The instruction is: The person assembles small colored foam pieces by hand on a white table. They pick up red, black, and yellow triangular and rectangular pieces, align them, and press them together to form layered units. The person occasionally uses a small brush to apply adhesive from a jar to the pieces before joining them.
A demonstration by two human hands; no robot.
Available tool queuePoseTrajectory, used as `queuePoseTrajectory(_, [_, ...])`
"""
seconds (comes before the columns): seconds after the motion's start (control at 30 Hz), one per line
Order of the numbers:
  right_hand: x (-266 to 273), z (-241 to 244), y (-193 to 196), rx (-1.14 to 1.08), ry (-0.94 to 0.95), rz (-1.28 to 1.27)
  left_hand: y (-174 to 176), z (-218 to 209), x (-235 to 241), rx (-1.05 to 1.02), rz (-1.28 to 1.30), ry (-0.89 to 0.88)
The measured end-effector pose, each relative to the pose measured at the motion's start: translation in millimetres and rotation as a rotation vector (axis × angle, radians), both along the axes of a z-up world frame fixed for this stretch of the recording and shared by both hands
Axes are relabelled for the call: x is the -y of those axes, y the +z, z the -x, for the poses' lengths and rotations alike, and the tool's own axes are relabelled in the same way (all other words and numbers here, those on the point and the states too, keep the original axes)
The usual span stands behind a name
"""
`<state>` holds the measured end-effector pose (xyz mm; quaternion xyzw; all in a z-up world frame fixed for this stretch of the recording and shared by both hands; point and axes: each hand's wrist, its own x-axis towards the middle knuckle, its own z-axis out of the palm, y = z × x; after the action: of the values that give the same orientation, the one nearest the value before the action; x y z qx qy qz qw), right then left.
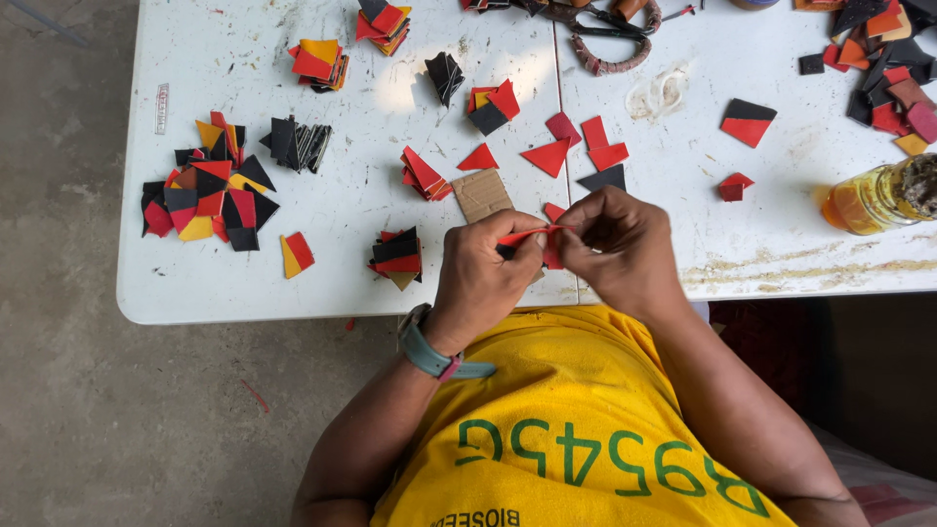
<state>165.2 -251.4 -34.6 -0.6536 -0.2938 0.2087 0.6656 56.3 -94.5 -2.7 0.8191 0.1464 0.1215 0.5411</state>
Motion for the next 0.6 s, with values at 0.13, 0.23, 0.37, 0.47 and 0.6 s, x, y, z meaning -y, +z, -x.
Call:
queuePoseTrajectory(0.13, [-4,0,4,0.032,0.019,0.038,2,-3,-7,0.044,-0.024,-0.038])
queuePoseTrajectory(0.23, [4,-8,15,-0.218,0.083,0.041,1,0,-13,0.068,0.283,-0.097])
queuePoseTrajectory(0.37, [8,-5,16,-0.304,0.098,0.079,-7,7,-17,0.029,0.402,-0.118])
queuePoseTrajectory(0.47, [6,-2,12,-0.338,0.113,0.036,-11,9,-17,0.117,0.47,-0.1])
queuePoseTrajectory(0.6, [3,-6,1,-0.479,0.127,-0.147,-16,6,-19,0.201,0.466,-0.154])
